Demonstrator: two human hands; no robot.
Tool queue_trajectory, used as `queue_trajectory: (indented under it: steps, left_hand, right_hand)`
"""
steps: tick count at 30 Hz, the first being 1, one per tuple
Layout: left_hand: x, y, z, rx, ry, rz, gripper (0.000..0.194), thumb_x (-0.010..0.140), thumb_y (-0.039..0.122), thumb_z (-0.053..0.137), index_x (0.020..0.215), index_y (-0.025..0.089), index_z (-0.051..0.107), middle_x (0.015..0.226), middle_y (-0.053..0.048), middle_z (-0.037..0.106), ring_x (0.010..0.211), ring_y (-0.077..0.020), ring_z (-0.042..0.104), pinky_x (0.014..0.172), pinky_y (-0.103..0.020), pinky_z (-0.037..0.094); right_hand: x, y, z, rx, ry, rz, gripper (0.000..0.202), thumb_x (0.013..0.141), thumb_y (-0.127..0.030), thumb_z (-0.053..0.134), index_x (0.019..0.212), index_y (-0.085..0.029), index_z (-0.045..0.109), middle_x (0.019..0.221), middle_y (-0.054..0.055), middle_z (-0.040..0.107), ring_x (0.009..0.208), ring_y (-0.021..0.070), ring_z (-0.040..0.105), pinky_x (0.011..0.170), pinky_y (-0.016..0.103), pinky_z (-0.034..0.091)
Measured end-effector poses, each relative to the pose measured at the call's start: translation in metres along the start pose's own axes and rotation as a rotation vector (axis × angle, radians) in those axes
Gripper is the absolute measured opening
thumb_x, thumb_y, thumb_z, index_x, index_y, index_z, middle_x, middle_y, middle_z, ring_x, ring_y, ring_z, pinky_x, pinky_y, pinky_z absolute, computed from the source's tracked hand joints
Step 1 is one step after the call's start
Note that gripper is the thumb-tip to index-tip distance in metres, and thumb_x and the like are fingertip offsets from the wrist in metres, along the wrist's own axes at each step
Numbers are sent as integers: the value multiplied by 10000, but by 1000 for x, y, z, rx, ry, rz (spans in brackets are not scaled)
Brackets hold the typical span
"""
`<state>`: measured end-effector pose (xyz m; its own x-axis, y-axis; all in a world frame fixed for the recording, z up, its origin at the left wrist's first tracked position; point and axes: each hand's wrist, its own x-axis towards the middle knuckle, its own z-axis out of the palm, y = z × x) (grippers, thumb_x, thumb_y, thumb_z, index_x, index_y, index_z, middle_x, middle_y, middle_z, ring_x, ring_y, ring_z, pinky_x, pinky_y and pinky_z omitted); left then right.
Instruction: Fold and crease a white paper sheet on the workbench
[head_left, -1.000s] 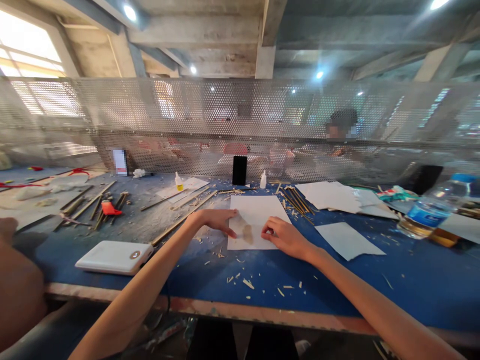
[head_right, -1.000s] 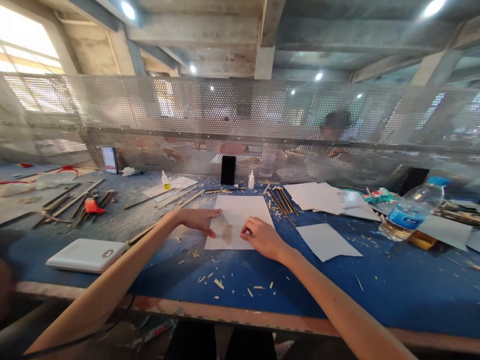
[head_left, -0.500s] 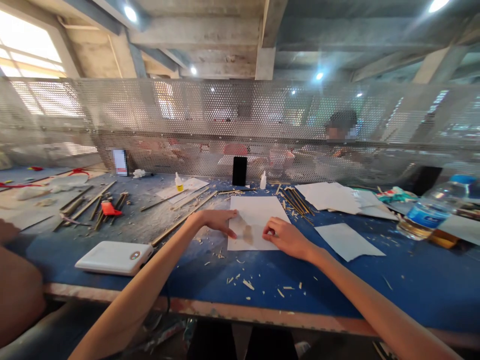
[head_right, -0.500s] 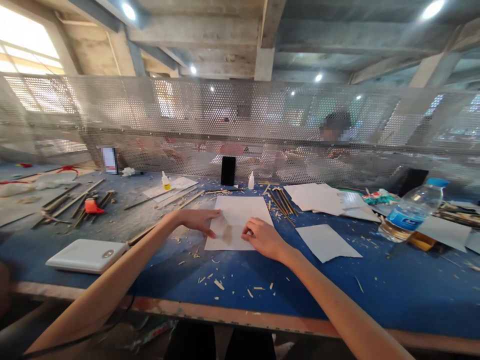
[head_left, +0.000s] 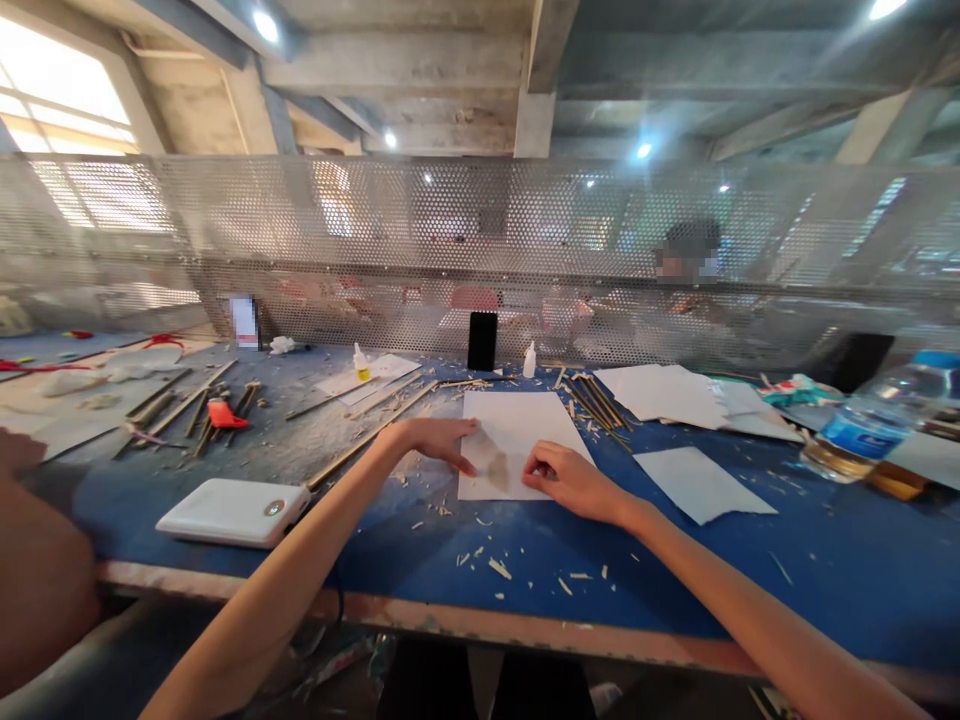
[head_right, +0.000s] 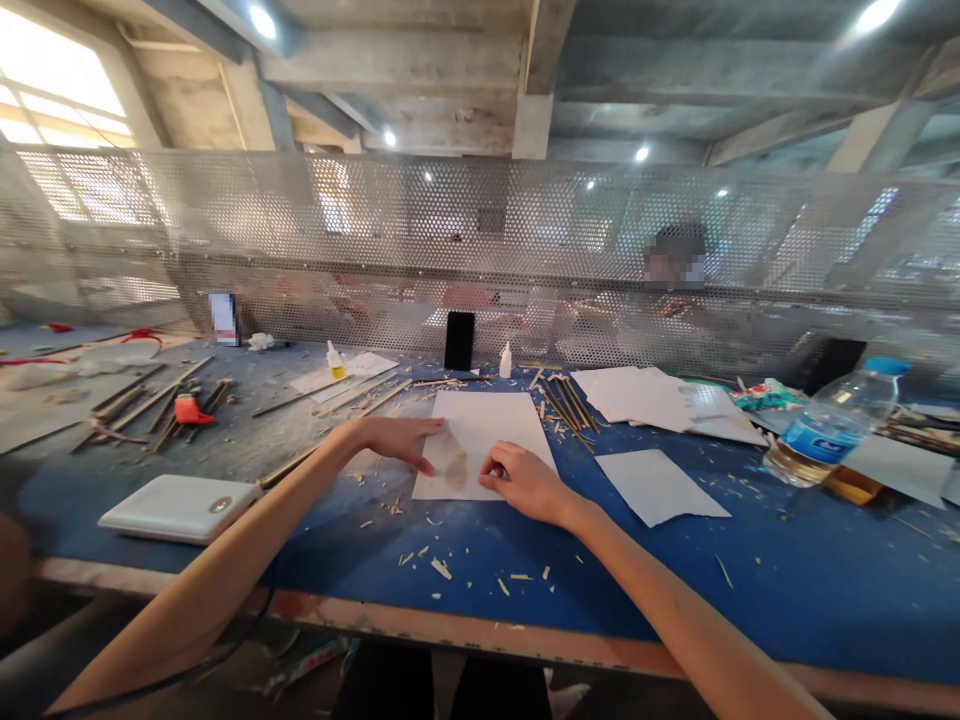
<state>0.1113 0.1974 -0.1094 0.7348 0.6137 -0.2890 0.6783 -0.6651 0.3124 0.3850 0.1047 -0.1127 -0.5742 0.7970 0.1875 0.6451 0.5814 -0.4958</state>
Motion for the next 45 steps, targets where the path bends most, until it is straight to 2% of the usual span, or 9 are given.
queue_trajectory:
  steps: [5,10,15,20,26,32,39,45]
  left_hand:
    - [-1,1,-1,9,-1,5,1032,715,734,614,1519,200,250,1571,-113,206,1416,-348,220,1143,-436,193]
    - [0,0,0,2,-9,-10,1057,704,732,623,1518,175,243,1575,-130,177,1423,-340,200,1149,-414,180]
    - [1,-1,0,-8,-19,-16,1089,704,748,613,1528,170,197,1579,-135,137,1430,-335,179,1151,-432,160]
    - [-1,1,-1,-12,-13,-11,1060,702,743,622,1520,186,243,1575,-130,168,1424,-352,188,1145,-436,175]
    - [-3,4,-2,-32,-24,-37,1107,690,736,630,1533,166,192,1582,-123,139,1431,-348,161,1153,-419,151]
    - [-1,0,-2,-39,-18,3,1085,704,720,640,1534,188,186,1577,-131,166,1427,-338,187,1146,-438,164]
    - [-3,4,-3,-28,-15,-1,1041,706,704,644,1515,187,240,1578,-131,162,1423,-335,203,1149,-431,166]
    - [-2,3,-2,-23,-29,-14,1053,702,728,628,1508,158,260,1578,-136,165,1426,-342,188,1154,-417,159]
  right_hand:
    - [0,2,-4,-94,33,14,80,895,-208,599,825,-174,613,857,33,590,819,172,566,755,290,428]
    - [0,6,-3,-51,-5,-19,86,903,-229,598,834,-178,608,872,30,590,815,164,563,744,279,438]
    - [0,7,-4,-156,54,-35,98,909,-211,579,821,-176,605,860,42,584,851,186,554,783,308,435]
    - [-1,3,-3,-60,-11,-43,91,907,-240,588,834,-187,599,888,39,600,836,175,564,758,292,442]
    - [0,5,-3,-126,53,-35,105,912,-224,578,821,-176,597,867,47,584,867,193,552,788,313,431]
    - [-2,2,-2,-56,-8,-36,94,913,-237,583,838,-182,593,888,41,595,856,178,558,772,291,441]
    - [1,2,-2,-149,50,-48,101,912,-214,579,820,-176,596,862,46,595,858,191,554,794,318,429]
    - [-1,4,-3,-59,-14,-36,94,918,-237,578,846,-179,596,888,40,594,825,170,562,756,288,443]
